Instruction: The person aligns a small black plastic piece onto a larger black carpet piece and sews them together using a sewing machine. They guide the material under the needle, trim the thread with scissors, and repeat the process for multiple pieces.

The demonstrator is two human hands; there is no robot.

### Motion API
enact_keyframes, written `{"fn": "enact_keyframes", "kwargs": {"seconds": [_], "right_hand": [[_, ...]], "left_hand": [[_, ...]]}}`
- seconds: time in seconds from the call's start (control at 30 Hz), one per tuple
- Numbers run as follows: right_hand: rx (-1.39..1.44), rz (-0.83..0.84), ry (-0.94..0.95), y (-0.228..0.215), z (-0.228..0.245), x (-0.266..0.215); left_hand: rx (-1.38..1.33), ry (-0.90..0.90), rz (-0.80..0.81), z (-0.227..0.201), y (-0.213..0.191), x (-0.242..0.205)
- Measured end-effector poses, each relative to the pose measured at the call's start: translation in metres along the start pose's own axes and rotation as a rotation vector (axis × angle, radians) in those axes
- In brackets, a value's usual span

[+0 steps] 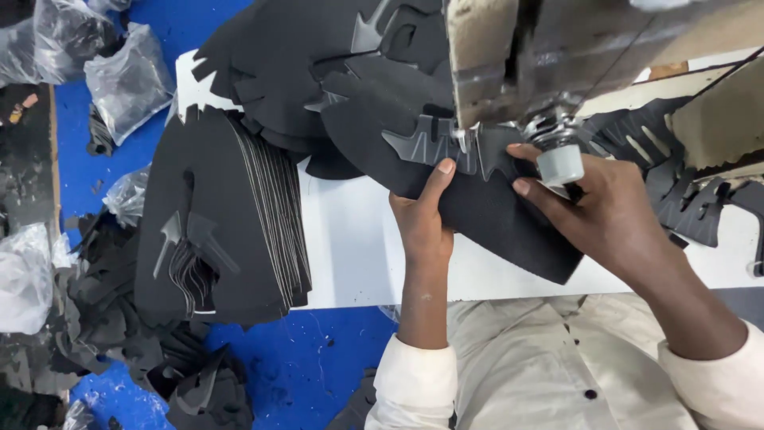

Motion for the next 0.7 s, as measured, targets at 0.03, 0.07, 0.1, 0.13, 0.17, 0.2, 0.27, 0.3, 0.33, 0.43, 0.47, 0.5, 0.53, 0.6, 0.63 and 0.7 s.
{"fn": "enact_keyframes", "kwargs": {"seconds": [0.03,0.07,0.1,0.13,0.17,0.2,0.27,0.3,0.33,0.43,0.47,0.5,0.53,0.6,0.63,0.7], "right_hand": [[0.055,0.0,0.007,0.002,-0.002,0.001],[0.059,0.001,0.008,0.002,-0.004,0.003],[0.13,0.004,0.028,0.003,-0.006,0.005],[0.201,0.007,0.046,0.003,-0.008,0.007],[0.203,0.004,0.05,0.004,-0.01,0.012],[0.224,-0.001,0.033,0.004,-0.012,0.017],[0.244,-0.017,0.008,0.007,-0.028,0.03],[0.142,-0.032,0.004,0.012,-0.041,0.037],[0.041,-0.047,0.0,0.016,-0.054,0.044],[0.17,-0.11,-0.151,0.014,-0.056,0.068],[0.17,-0.119,-0.154,0.017,-0.063,0.077],[0.106,-0.141,-0.192,0.019,-0.067,0.085],[0.042,-0.164,-0.231,0.022,-0.071,0.093],[0.037,-0.155,-0.161,0.01,-0.067,0.087],[0.035,-0.14,-0.093,0.005,-0.063,0.088],[0.071,-0.214,-0.093,-0.014,-0.054,0.056]], "left_hand": [[0.015,-0.001,-0.006,-0.002,0.0,0.001],[0.019,-0.002,-0.006,-0.001,0.0,0.004],[0.041,0.015,-0.011,0.0,0.001,0.007],[0.063,0.031,-0.016,0.0,0.001,0.01],[0.065,0.028,-0.012,0.003,0.001,0.013],[0.075,0.056,-0.003,0.004,0.001,0.016],[0.081,0.089,0.016,0.004,0.007,0.028],[0.083,0.061,0.0,0.003,0.01,0.034],[0.086,0.032,-0.017,0.001,0.014,0.039],[0.174,0.018,-0.135,0.005,0.019,0.061],[0.174,0.021,-0.126,0.009,0.019,0.066],[0.152,0.045,-0.13,0.012,0.019,0.071],[0.131,0.07,-0.135,0.014,0.017,0.076],[0.147,0.066,-0.133,0.016,0.013,0.077],[0.165,0.065,-0.137,0.016,0.01,0.08],[0.312,0.08,-0.109,0.007,-0.008,0.062]]}}
Point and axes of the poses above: each hand's wrist, its own x-axis towards the middle knuckle, its own y-axis out of the palm, z = x × y, the point moved 3 cm from there along x, towards the middle knuckle, and after that the axes turned 6 degrees about y, right-handed, at the moved point
